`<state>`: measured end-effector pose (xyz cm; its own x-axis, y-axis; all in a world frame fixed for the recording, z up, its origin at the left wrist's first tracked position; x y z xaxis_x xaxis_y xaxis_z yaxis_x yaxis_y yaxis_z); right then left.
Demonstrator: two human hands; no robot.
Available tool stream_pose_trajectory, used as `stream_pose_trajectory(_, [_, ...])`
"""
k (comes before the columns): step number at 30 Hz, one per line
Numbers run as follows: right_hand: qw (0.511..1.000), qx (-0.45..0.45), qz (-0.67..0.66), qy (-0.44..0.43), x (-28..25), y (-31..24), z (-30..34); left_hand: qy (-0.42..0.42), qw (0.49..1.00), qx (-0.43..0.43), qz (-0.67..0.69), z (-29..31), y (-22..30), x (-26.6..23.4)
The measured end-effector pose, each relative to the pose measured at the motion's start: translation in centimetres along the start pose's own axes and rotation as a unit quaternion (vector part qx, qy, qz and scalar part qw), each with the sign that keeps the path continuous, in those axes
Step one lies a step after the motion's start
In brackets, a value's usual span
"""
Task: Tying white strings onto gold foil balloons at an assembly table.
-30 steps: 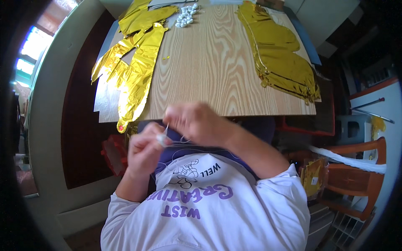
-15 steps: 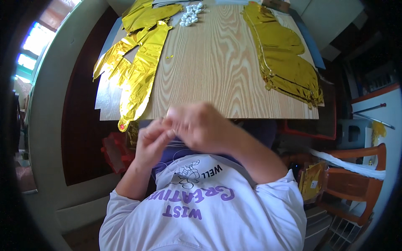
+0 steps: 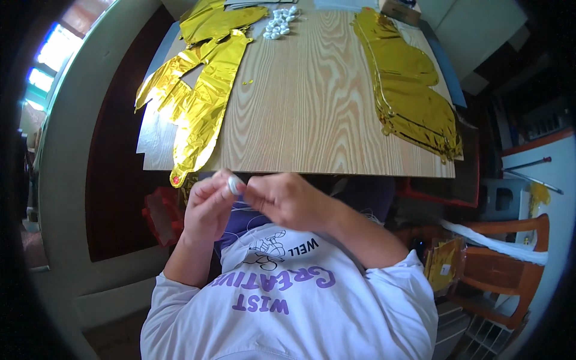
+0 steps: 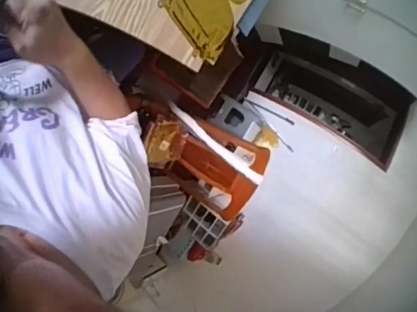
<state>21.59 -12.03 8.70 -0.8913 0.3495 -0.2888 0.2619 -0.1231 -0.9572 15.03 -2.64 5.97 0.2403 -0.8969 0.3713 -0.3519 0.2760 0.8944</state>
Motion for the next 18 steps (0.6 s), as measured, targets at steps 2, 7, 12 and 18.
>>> stream_pose_trajectory(2, [0.994,-0.061,0.070,0.049,-0.8,-1.6,0.1,0.045,0.999,0.018,0.007,-0.6,-0.5,-1.0])
stream_pose_trajectory(7, [0.993,-0.042,0.079,0.081,-3.2,-1.2,-1.6,0.026,0.997,-0.048,0.058,0.3,-1.7,0.6])
stream_pose_trajectory(12, [0.964,0.055,-0.260,0.002,0.9,3.7,-1.0,0.054,0.957,-0.105,0.266,0.6,-3.1,1.5])
stream_pose_trajectory(18, [0.975,-0.054,0.149,0.157,-0.3,-0.6,0.4,0.051,0.987,0.060,-0.141,-0.3,-1.2,-0.8])
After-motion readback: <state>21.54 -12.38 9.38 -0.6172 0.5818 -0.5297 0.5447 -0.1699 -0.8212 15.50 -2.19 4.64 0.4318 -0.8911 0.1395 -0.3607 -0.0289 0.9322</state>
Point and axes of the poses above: each hand's wrist, its own z-axis away from the middle knuckle, its own x-axis out of the palm, y = z × x, the point moved 9 cm from there along -z, towards the middle knuckle, and after that the axes turned 14 degrees about x, right-handed, at the moved point
